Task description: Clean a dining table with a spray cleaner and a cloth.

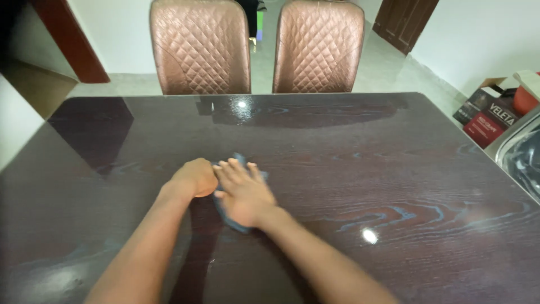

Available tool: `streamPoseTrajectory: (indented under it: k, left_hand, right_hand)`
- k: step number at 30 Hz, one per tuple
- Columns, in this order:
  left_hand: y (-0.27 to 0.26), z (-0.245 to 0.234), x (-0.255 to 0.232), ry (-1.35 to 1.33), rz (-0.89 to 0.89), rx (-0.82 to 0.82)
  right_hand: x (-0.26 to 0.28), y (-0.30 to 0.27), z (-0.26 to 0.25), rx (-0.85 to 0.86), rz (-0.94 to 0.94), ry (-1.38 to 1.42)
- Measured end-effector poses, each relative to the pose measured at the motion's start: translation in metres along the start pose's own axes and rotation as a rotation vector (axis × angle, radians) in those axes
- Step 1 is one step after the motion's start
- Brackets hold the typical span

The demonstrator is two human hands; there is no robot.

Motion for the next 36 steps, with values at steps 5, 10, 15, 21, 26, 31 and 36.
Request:
streamPoseTrajectory:
  k: [5,10,15,21,26,31,36]
  left_hand:
    - [-0.014,0.013,-0.006,-0.028,-0.009,-0.045]
    - [-0.068,0.001,0.016,-0.087,0.096,-0.046]
    - [-0.094,0.005,0.043,-0.019,0.02,-0.136]
    - [-0.127,-0.018,0.003,-0.019,0.099,-0.301]
    - [-0.122,0.001,-0.024,-0.06,0.127,-0.223]
    - [-0.111,0.023,-0.033,0.012,0.111,-0.154]
    - [-0.109,0.024,-0.038,0.082,0.058,-0.192]
  right_hand:
    - [-0.031,-0.096,-0.15,-0.106,0.17,-0.191]
    - [-0.156,-0.247,-0.2,-0.215,0.335,-0.306]
    - [-0.022,-0.16,-0.156,0.07,0.488,-0.443]
    - [0.231,-0.087,-0.012,0.364,-0.13,-0.108]
    - [0.224,-0.158,-0.077,0.308,-0.106,0.072]
    - [0.033,-0.304,-0.178,0.036,0.316,-0.153]
    - [-0.113,-0.467,-0.265,0.166,0.813,-0.903]
Point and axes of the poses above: each hand's wrist, its own y-axis towards the middle knuckle, its own z-axis out of the palm, x = y × z, the point moved 1 cm from there along y, towards the middle knuckle, and after that the axes turned 14 degrees about y, right-handed, at the moved point
